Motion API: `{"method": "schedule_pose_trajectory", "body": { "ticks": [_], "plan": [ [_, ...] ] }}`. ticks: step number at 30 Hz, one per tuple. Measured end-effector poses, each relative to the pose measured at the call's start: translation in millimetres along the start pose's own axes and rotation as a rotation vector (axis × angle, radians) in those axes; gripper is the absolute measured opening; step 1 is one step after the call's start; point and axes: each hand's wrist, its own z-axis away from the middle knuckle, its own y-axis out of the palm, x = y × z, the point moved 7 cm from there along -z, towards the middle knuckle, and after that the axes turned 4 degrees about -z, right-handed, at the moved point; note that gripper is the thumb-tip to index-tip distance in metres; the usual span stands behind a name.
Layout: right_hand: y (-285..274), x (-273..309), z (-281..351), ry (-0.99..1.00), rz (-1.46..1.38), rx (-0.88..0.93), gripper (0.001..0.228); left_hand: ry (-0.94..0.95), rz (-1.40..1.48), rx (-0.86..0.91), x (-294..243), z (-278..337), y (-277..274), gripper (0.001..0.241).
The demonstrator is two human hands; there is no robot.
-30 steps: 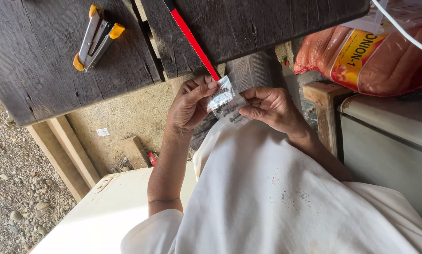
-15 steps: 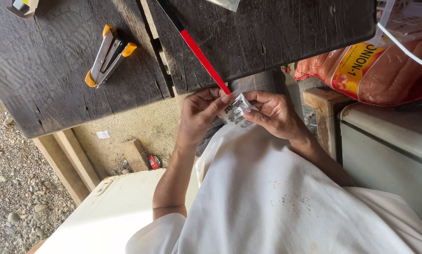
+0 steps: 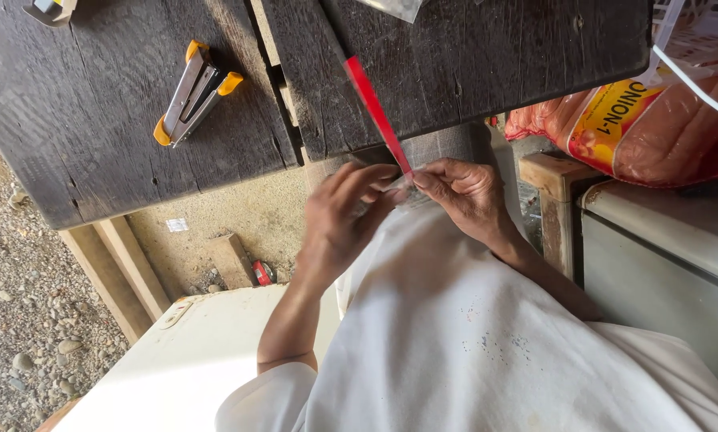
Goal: Folding and stapling small plastic bags shut.
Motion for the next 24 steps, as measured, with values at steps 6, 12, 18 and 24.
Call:
{"method": "schedule_pose_trajectory", "body": {
  "ticks": [6, 12, 18, 24],
  "plan": [
    [-0.5, 11.7, 7.2, -0.002, 0.013, -0.033, 0.017, 0.185, -0.770, -0.246, -14.7, -46.0, -108.9, 0.042],
    [-10.9, 7.8, 6.7, -0.038, 0.082, -0.082, 0.017, 0.203, -1.060, -0.156, 31.1, -55.2, -118.4, 0.054],
    [-15.9, 6.1, 8.7, -0.120, 0.054, -0.093, 0.015, 0.156, -0.525, -0.062, -1.2, -22.2, -84.6, 0.048],
    [-12.8, 3.9, 11.7, -0.224, 0.098, -0.081, 0.015, 0.022, -0.184, 0.202, -3.1, 12.0, -18.9, 0.053]
  ]
}}
